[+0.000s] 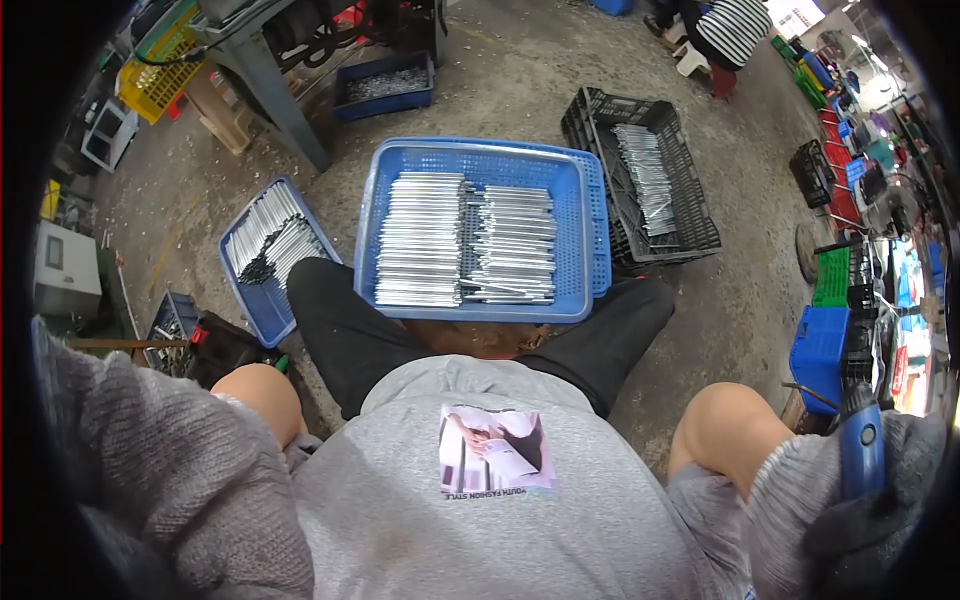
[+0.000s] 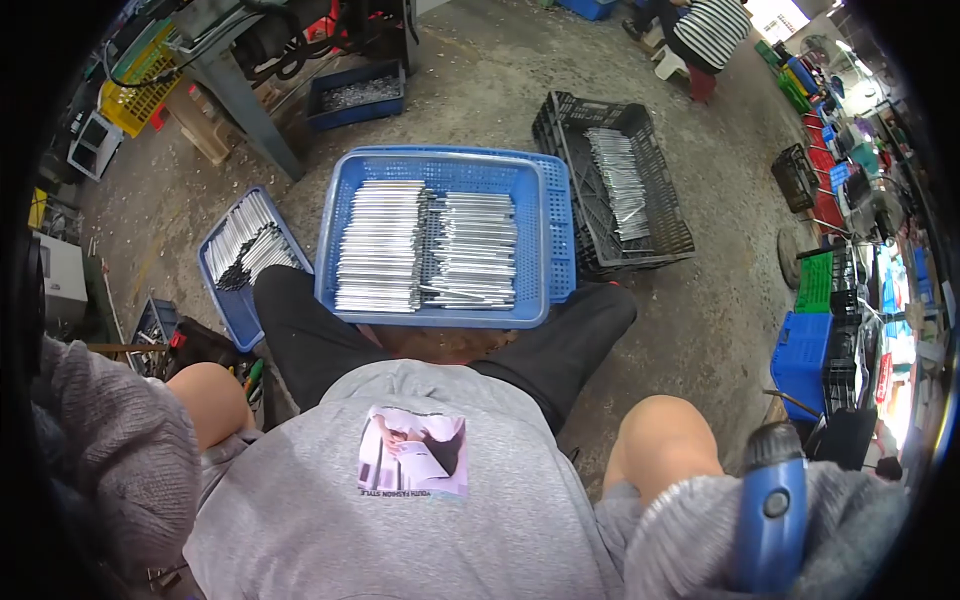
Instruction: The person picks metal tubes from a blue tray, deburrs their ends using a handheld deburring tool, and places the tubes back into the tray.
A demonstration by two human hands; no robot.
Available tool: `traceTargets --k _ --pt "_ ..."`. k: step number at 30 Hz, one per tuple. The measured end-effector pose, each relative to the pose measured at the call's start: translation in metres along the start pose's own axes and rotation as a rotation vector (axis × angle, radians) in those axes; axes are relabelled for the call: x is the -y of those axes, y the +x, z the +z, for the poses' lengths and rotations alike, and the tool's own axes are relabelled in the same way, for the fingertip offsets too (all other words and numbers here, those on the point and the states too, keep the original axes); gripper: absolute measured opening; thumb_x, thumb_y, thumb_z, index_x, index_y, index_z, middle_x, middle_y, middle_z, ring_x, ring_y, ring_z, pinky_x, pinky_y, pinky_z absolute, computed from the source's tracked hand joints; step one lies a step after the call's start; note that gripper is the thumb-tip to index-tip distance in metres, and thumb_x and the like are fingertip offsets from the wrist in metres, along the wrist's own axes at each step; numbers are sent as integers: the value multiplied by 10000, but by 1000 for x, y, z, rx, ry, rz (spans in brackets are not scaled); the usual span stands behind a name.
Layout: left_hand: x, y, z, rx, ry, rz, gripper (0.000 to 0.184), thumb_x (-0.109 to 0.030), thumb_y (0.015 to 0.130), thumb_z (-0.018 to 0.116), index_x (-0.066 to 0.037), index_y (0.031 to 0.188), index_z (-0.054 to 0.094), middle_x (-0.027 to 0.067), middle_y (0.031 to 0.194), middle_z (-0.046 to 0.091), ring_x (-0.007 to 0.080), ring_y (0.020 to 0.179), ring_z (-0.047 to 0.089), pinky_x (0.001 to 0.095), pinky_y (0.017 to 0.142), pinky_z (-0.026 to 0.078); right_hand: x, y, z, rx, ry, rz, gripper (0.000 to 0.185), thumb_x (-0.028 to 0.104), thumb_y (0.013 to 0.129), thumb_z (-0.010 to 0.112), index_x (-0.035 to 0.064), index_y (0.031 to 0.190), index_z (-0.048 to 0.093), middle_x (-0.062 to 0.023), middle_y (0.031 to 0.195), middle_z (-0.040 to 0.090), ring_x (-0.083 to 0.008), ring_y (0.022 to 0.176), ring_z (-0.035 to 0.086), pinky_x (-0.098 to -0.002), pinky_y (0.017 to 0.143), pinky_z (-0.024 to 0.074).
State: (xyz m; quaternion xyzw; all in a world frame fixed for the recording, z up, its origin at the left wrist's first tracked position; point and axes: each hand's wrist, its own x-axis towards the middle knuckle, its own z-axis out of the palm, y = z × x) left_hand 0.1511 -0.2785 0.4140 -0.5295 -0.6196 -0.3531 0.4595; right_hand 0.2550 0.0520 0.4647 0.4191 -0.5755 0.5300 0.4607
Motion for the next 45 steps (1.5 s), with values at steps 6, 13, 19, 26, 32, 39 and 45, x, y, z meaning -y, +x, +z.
traceTargets --k 6,13,19,26,32,39,45 --pt "-3 1 -8 16 21 -6 146 -142 956 638 -54 1060 691 93 967 685 243 952 636 459 893 502 -3 0 4 -15 41 5 166 38 842 764 58 995 702 -31 748 688 -163 622 647 -341 604 514" --pt "-3 -1 -12 -1 51 -22 137 -125 955 630 -38 1043 690 102 968 687 250 951 638 465 894 502 -16 -9 14 -1 50 33 169 46 843 766 66 996 696 -28 742 686 -168 611 645 -346 595 510" --pt "-3 -4 -17 -5 88 -39 131 -110 954 623 -25 1029 689 110 968 689 257 950 640 470 896 502 -26 -17 24 12 39 87 172 52 844 768 73 996 691 -26 737 685 -172 601 644 -351 588 507" --pt "1 -3 -26 1 150 -60 125 -93 953 615 -9 1012 688 119 968 692 265 949 643 476 897 503 -50 -30 41 31 70 172 176 60 845 771 81 997 685 -23 731 684 -177 591 643 -356 579 503" --pt "11 -9 -40 -56 282 -232 123 -78 952 608 4 997 687 127 968 694 271 948 645 481 899 503 -92 -38 69 77 109 282 179 66 846 773 88 998 680 -21 727 683 -182 581 642 -360 572 500" --pt "16 -60 -2 -42 54 -996 143 42 956 580 45 1046 691 84 1050 697 185 968 635 328 922 501 -100 -78 73 -17 -212 680 100 34 863 741 30 958 709 -62 766 703 -165 641 655 -306 603 520" --pt "2 -106 137 420 -571 -1753 272 -169 968 702 37 1146 720 61 993 730 126 917 653 269 852 522 -95 -166 -11 -268 -273 1589 135 161 934 743 30 957 722 27 678 610 -34 530 500 -203 484 378"
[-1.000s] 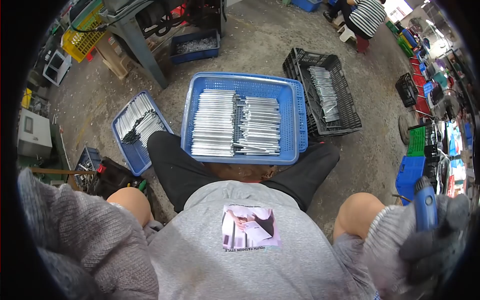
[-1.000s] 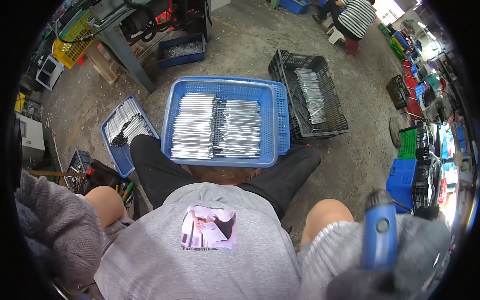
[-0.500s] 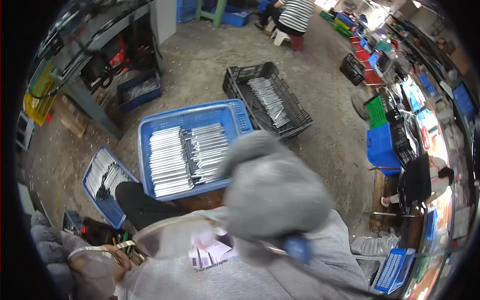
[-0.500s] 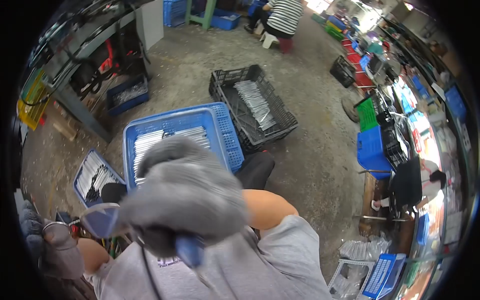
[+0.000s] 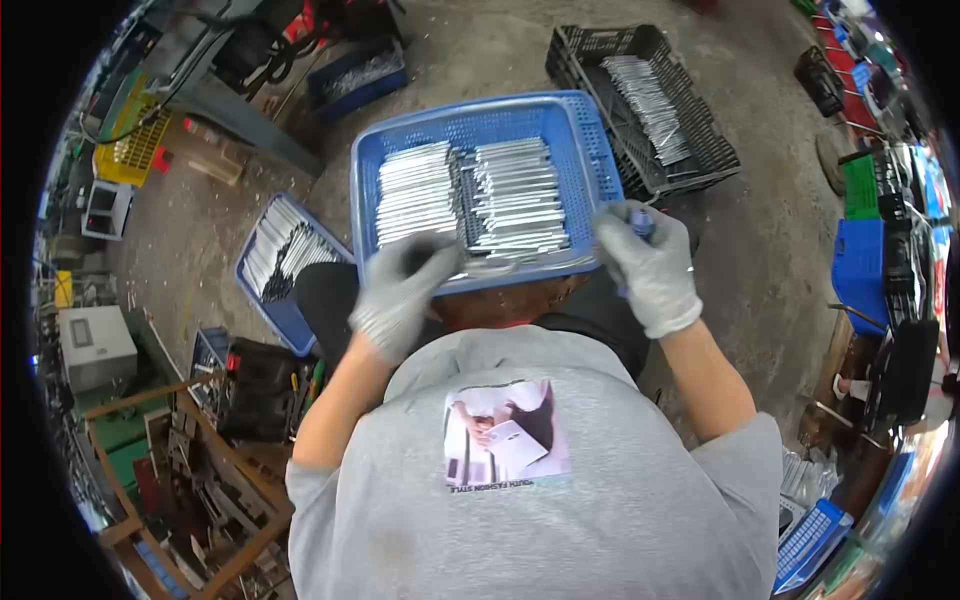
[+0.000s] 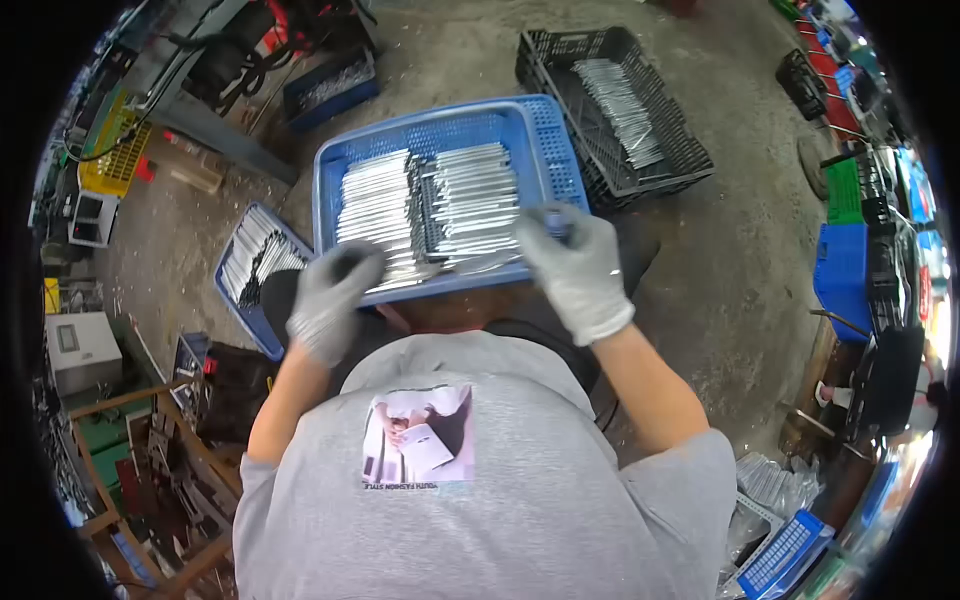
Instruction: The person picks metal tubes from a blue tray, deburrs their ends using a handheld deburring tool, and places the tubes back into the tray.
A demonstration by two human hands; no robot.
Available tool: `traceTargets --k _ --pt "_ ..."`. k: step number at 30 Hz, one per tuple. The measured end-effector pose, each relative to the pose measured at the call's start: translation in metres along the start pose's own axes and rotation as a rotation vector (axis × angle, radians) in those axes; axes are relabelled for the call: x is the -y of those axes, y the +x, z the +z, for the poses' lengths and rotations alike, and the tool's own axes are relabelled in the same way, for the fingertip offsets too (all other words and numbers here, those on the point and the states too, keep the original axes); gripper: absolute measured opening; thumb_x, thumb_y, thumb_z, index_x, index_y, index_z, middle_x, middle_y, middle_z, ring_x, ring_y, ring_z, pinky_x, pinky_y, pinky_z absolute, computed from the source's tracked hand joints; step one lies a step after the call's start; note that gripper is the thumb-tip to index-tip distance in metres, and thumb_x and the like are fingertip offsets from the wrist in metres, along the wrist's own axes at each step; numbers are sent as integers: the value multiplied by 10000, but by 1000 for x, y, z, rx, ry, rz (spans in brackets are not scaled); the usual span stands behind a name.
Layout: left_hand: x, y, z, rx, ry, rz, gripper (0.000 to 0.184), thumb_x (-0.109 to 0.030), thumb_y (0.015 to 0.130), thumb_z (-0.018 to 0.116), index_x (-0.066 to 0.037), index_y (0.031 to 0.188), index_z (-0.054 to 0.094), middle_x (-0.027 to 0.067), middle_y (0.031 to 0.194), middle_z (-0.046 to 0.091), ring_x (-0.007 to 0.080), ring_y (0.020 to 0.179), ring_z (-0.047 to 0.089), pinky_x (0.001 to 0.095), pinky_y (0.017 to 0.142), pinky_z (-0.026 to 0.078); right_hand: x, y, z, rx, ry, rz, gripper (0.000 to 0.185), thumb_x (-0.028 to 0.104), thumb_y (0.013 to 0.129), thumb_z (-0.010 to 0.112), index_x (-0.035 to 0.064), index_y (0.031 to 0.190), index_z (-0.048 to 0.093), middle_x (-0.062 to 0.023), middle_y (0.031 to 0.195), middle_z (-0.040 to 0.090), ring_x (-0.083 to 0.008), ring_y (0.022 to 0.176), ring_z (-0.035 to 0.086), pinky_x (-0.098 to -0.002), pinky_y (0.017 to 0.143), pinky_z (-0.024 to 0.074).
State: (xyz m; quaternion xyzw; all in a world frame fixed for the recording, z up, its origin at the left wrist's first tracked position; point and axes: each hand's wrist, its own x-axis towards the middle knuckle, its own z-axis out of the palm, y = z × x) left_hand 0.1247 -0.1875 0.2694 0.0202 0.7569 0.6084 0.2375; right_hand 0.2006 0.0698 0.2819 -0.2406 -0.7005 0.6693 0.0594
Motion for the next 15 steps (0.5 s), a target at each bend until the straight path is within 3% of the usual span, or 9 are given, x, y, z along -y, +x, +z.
traceTargets --k 2,4,8,11,14,15 --pt "50 39 39 128 -110 -64 348 -251 986 698 56 1149 711 67 982 722 131 913 642 280 844 518 -34 6 -24 -69 66 216 146 178 931 739 34 919 712 25 667 586 -46 520 480 -222 478 361" --pt "76 70 68 330 -165 -216 294 -244 954 712 2 1116 713 8 900 675 88 796 590 235 738 469 -83 20 -47 -158 76 300 175 184 921 726 43 833 671 18 667 558 -70 520 481 -240 495 379" --pt "128 123 119 368 -217 -412 258 -229 951 721 -15 1094 720 20 902 684 81 767 589 242 701 468 -130 48 -78 -131 56 480 168 166 885 728 33 815 653 -6 674 545 -104 506 475 -268 494 404" --pt "129 144 135 319 -276 -524 204 -222 950 728 -31 1021 723 28 846 670 81 671 560 249 595 449 -130 88 -95 6 -69 565 160 154 859 738 26 822 651 -20 677 564 -132 515 503 -300 491 428" --pt "120 156 145 375 -137 -597 181 -223 959 713 -61 879 705 17 744 619 89 546 479 258 441 350 -133 130 -106 -7 -244 664 104 131 840 709 43 828 656 -22 679 584 -144 530 531 -332 545 518" --pt "123 158 151 373 -138 -606 181 -223 959 713 -61 879 705 17 744 619 89 546 479 258 441 350 -136 140 -108 -15 -288 707 86 116 836 698 42 826 656 -25 672 585 -146 529 537 -344 555 536"
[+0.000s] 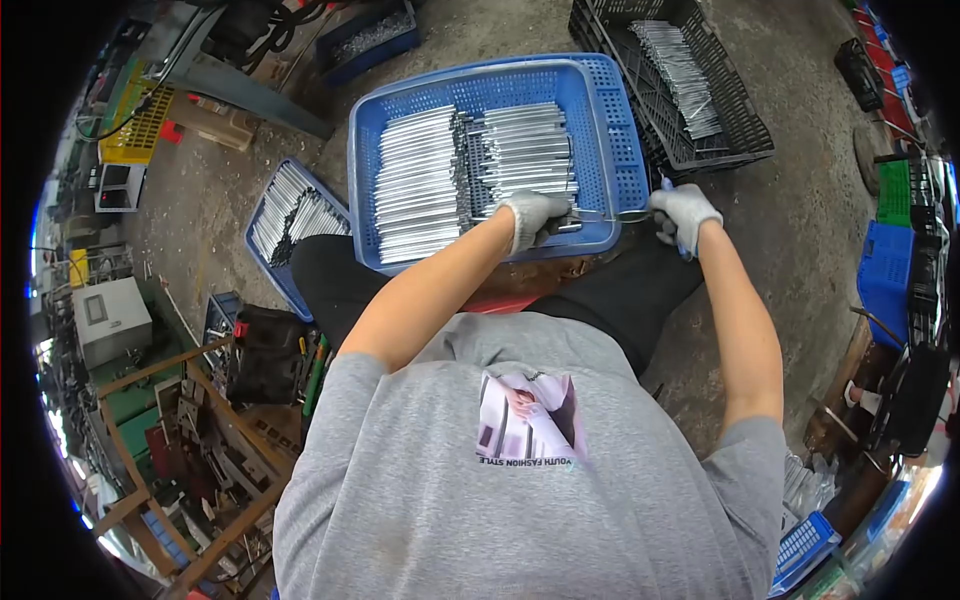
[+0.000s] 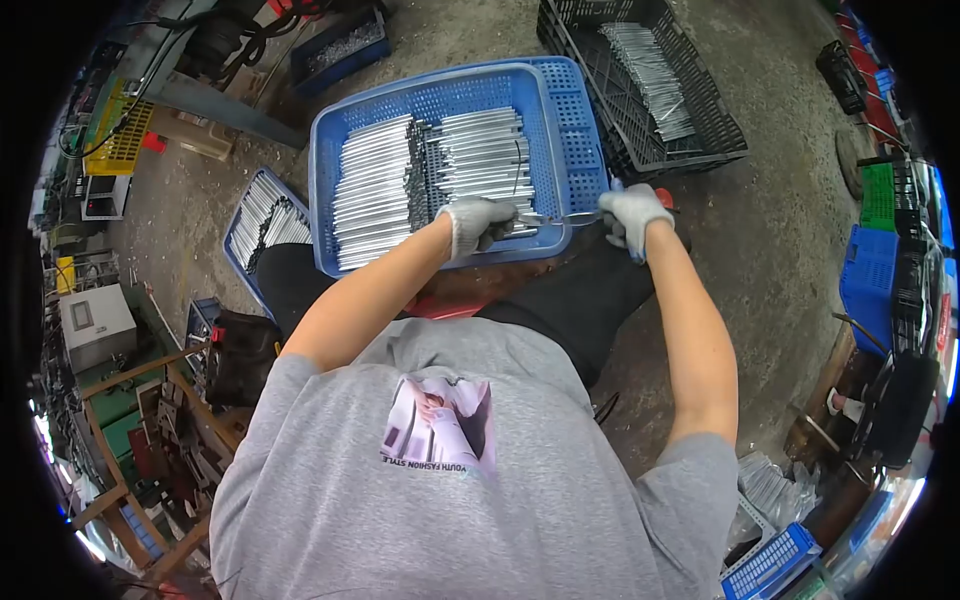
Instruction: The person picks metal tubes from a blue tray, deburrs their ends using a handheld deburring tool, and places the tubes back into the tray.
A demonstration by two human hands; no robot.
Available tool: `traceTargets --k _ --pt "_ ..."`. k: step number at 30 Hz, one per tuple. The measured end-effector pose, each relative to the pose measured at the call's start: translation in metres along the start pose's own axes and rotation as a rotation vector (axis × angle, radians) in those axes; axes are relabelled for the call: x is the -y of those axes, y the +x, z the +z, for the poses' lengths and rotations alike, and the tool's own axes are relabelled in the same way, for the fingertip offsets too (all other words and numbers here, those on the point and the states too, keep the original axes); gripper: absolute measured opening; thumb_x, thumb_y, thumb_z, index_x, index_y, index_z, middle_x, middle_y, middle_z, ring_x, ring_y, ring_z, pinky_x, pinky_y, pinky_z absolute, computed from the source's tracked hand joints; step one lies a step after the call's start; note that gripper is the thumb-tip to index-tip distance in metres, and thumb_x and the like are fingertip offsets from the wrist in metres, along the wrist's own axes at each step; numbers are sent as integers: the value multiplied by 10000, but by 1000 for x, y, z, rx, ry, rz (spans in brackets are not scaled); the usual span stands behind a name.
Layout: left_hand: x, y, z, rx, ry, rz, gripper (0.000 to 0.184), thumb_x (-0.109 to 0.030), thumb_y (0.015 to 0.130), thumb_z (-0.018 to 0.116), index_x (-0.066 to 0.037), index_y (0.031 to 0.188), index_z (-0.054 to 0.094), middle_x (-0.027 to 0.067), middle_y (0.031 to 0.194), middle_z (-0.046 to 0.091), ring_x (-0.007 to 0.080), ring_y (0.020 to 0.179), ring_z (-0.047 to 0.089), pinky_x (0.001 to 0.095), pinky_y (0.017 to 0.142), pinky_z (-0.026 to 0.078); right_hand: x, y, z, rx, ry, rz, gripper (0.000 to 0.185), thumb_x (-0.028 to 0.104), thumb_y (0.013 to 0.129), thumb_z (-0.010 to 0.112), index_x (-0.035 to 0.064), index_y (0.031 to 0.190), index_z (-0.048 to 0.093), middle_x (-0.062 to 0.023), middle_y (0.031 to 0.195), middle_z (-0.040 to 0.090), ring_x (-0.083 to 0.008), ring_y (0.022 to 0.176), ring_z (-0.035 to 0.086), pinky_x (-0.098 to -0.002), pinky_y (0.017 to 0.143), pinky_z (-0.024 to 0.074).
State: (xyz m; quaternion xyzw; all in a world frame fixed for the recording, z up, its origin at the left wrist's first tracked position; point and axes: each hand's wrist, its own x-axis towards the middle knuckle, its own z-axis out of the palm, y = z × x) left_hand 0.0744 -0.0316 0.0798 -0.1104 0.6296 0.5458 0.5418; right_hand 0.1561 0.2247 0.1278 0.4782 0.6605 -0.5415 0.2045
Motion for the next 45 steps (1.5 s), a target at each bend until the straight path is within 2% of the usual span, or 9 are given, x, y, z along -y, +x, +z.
traceTargets --k 17,19,22,24,25,31,32,37,45 --pt "27 60 6 -63 38 -68 358 -373 1029 518 -80 910 686 54 706 649 133 505 531 294 452 414 21 64 24 -37 -393 172 90 133 899 674 46 890 659 -35 642 602 -144 494 531 -384 565 557" --pt "38 71 -3 -131 183 -50 430 -391 1005 530 -4 990 717 154 820 712 235 637 651 392 607 535 23 64 22 -34 -399 188 98 139 901 681 44 894 660 -33 634 598 -141 494 528 -386 571 558" --pt "58 89 -18 -229 372 92 456 -402 1018 541 5 984 743 124 841 714 218 677 646 383 645 533 24 69 20 -71 -421 151 128 149 902 690 29 945 682 -61 733 647 -175 614 613 -404 638 583" --pt "52 60 -22 -265 491 145 457 -404 1007 558 10 1030 749 140 875 726 234 746 670 386 708 537 15 92 13 -234 -746 -72 324 189 876 682 3 1136 737 -224 1140 748 -360 1075 737 -461 908 582" --pt "40 33 -19 -290 613 209 464 -405 997 574 15 1075 755 155 910 738 249 814 694 389 772 542 41 48 17 -256 -879 -167 456 223 885 651 5 1284 694 -264 1365 644 -405 1326 591 -446 1045 513" --pt "40 -55 -54 -214 663 461 400 -317 1011 600 34 1155 727 157 1007 746 212 879 651 360 805 520 120 -79 79 -123 -1072 -581 335 250 961 561 16 1088 763 -212 1077 765 -363 980 762 -516 834 595" --pt "42 -67 -58 -233 614 484 372 -300 1030 602 21 1174 721 113 982 737 187 860 633 343 787 515 122 -60 113 -134 -1121 -876 289 231 955 600 26 1044 783 -173 1035 783 -319 960 771 -566 779 596" --pt "82 -61 -138 -371 489 472 238 -153 984 664 18 1141 718 104 1004 762 226 882 709 375 781 552 198 -175 244 278 -1308 -1469 271 224 872 747 97 1105 804 -70 1063 790 -275 997 747 -498 740 599" --pt "76 -108 -190 -394 896 733 225 -136 967 657 -11 1145 716 134 1052 765 275 937 724 405 819 557 234 -222 242 320 -1606 -1458 188 160 842 742 64 1001 776 -125 1022 778 -306 967 754 -478 765 611"
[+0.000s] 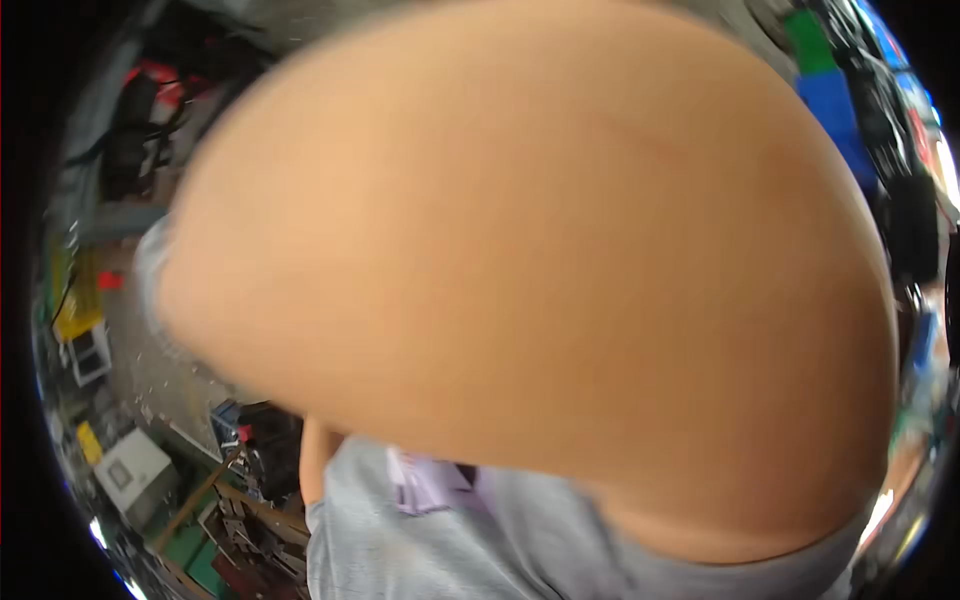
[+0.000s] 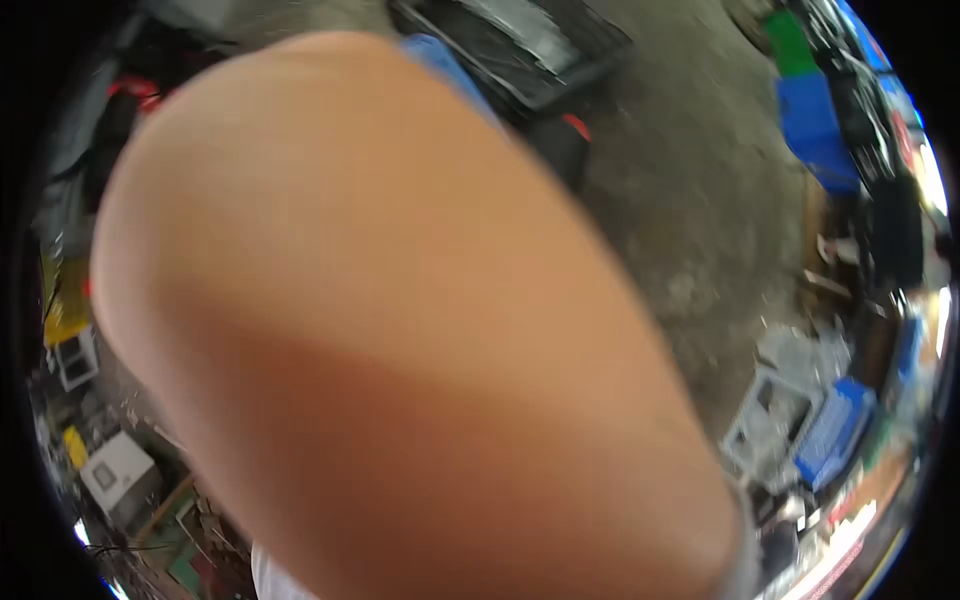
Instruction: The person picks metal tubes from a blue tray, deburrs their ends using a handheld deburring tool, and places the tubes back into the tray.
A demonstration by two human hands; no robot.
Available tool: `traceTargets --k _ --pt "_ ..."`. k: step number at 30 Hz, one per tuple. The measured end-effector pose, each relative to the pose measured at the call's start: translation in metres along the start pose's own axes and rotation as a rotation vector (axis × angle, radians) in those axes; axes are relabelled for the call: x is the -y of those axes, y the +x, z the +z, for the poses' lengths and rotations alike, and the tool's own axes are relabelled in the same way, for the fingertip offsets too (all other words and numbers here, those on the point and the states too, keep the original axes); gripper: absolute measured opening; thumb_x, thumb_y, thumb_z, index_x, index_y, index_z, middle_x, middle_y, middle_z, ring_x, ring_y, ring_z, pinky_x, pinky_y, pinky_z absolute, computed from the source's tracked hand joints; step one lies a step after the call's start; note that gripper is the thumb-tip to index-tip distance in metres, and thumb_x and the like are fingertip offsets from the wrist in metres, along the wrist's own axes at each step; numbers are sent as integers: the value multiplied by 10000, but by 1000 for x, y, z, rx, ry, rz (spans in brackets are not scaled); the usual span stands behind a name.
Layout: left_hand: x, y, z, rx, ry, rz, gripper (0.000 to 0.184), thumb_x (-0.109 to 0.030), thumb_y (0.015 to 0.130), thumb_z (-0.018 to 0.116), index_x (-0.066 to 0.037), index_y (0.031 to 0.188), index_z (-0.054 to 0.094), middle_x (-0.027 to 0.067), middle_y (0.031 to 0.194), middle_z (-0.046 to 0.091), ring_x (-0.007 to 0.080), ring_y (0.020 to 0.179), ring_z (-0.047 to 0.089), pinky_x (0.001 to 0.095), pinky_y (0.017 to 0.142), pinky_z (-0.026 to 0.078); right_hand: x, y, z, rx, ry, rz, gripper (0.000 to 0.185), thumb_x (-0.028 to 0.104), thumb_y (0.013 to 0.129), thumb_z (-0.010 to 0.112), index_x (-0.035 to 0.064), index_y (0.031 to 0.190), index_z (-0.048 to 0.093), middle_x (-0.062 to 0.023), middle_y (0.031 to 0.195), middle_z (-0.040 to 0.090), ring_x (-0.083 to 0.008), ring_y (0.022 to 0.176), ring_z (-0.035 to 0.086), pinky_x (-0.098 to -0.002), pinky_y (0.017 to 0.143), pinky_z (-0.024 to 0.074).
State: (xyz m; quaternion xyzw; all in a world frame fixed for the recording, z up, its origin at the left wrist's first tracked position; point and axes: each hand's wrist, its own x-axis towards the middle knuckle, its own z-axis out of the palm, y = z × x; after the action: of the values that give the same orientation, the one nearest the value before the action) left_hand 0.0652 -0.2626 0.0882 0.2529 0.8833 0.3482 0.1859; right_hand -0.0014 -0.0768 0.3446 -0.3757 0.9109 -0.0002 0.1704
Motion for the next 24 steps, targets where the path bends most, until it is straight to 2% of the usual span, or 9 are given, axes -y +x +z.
traceTargets --k 3,4,7,10,13,15,17,20,24 --pt "-11 -26 6 -42 31 43 224 -129 960 655 -22 1147 715 145 1069 766 293 958 729 416 833 559 3 -14 -6 69 -110 29 157 136 831 740 52 961 766 -145 1006 774 -317 956 756 -471 774 615" --pt "-26 -23 -5 -115 135 -75 237 -146 944 645 -80 1157 726 174 1137 740 356 1057 696 449 909 546 -3 -28 -14 42 -109 85 147 128 827 740 48 948 762 -152 1001 772 -321 952 757 -468 777 617" --pt "-4 -18 -8 -60 210 -123 259 -224 953 663 -108 1175 728 140 1155 717 364 1102 662 448 969 521 -18 -33 12 15 -64 218 116 104 816 738 36 909 752 -173 986 768 -333 941 760 -461 786 621" --pt "13 -13 -8 -79 296 34 287 -271 958 658 -113 1189 720 129 1181 711 352 1108 659 458 974 508 -37 -36 90 -132 193 370 224 149 828 700 21 996 775 -219 1019 763 -344 981 758 -466 819 614" --pt "-16 -14 3 -7 307 18 279 -260 962 659 -92 1174 727 151 1143 710 370 1107 647 466 960 504 -29 -80 152 -155 508 490 298 266 869 675 -2 999 659 -242 937 712 -426 934 705 -529 829 547" --pt "-13 -11 11 16 299 41 298 -285 964 652 -96 1186 714 153 1124 699 381 1083 646 483 952 498 -38 -96 188 -223 576 504 282 249 856 681 10 1005 661 -235 948 721 -423 948 703 -523 837 546" --pt "-17 -14 14 39 361 -7 319 -301 967 645 -110 1217 695 156 1149 678 391 1084 643 492 955 495 -46 -117 206 -149 479 780 261 238 891 641 81 1084 719 -200 1054 744 -402 1010 713 -518 903 554" --pt "-14 -14 14 51 356 -28 320 -307 964 644 -127 1225 687 158 1168 656 394 1121 620 497 971 481 -79 -154 247 -173 356 895 280 212 883 651 140 1138 741 -174 1090 748 -376 1040 711 -502 918 556" --pt "-9 -17 15 52 365 -8 294 -315 963 662 -113 1174 700 150 1110 668 387 1097 619 487 969 481 -101 -196 258 46 350 769 343 149 877 641 205 1194 760 -131 1132 755 -341 1093 705 -458 965 554"
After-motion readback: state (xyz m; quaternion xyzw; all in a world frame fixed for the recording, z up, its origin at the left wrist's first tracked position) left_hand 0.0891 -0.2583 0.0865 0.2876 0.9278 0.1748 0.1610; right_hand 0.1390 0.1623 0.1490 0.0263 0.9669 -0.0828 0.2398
